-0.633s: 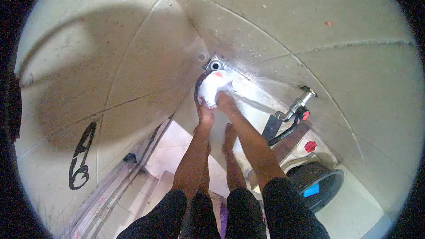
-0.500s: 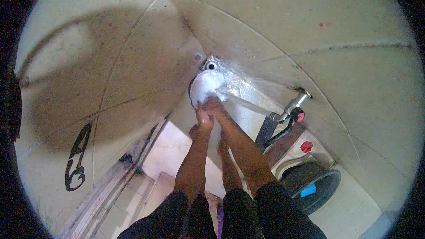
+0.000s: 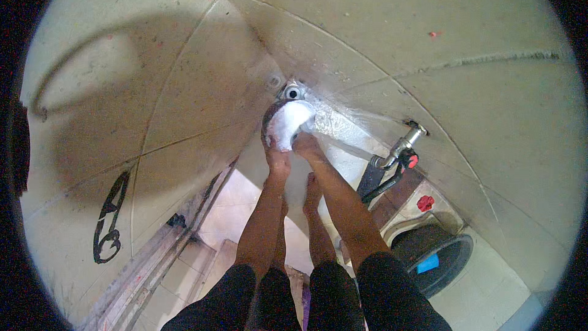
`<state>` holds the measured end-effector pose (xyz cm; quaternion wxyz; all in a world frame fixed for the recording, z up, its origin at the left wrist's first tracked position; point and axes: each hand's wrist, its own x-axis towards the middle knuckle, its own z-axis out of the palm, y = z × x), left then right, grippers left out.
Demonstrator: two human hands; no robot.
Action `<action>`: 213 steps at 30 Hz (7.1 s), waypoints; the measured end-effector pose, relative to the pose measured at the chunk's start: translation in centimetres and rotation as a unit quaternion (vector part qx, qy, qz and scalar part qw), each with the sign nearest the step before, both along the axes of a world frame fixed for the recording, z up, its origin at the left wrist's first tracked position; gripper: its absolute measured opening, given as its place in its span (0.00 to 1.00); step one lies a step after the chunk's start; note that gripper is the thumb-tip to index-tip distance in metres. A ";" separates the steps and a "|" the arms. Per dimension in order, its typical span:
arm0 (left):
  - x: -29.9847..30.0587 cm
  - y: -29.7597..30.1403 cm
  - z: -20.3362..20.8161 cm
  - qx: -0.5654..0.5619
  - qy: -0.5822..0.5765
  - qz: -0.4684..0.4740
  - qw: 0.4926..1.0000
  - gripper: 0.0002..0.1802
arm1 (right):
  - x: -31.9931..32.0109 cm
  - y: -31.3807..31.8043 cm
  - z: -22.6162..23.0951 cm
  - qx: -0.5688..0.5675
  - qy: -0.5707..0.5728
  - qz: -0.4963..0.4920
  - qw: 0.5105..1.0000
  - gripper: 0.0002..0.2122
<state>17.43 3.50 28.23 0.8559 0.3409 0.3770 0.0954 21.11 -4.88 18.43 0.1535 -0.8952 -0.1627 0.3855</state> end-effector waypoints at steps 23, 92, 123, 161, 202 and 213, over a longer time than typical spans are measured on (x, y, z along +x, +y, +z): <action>-2.4 0.8 -1.6 -0.041 0.161 -0.079 0.983 0.20 | -1.5 0.0 10.3 0.225 0.553 -0.390 0.701 0.14; -0.9 2.0 -5.0 -0.037 0.006 0.004 0.999 0.30 | 0.3 -2.5 8.4 0.152 -0.072 -0.182 0.969 0.13; -0.5 -0.2 -3.0 -0.046 0.104 0.030 0.993 0.29 | 2.1 1.0 10.6 0.027 0.159 -0.228 0.960 0.18; -4.0 0.6 1.0 0.178 0.289 -0.141 0.930 0.33 | -1.1 2.1 8.0 0.160 0.014 -0.040 0.986 0.14; -3.9 3.3 -3.5 0.131 0.125 -0.002 0.983 0.26 | 0.4 -1.7 9.7 0.130 0.027 -0.085 0.988 0.21; -3.8 1.1 -6.1 0.248 0.106 -0.038 0.962 0.29 | -1.4 0.6 7.7 0.025 -0.059 -0.175 0.982 0.12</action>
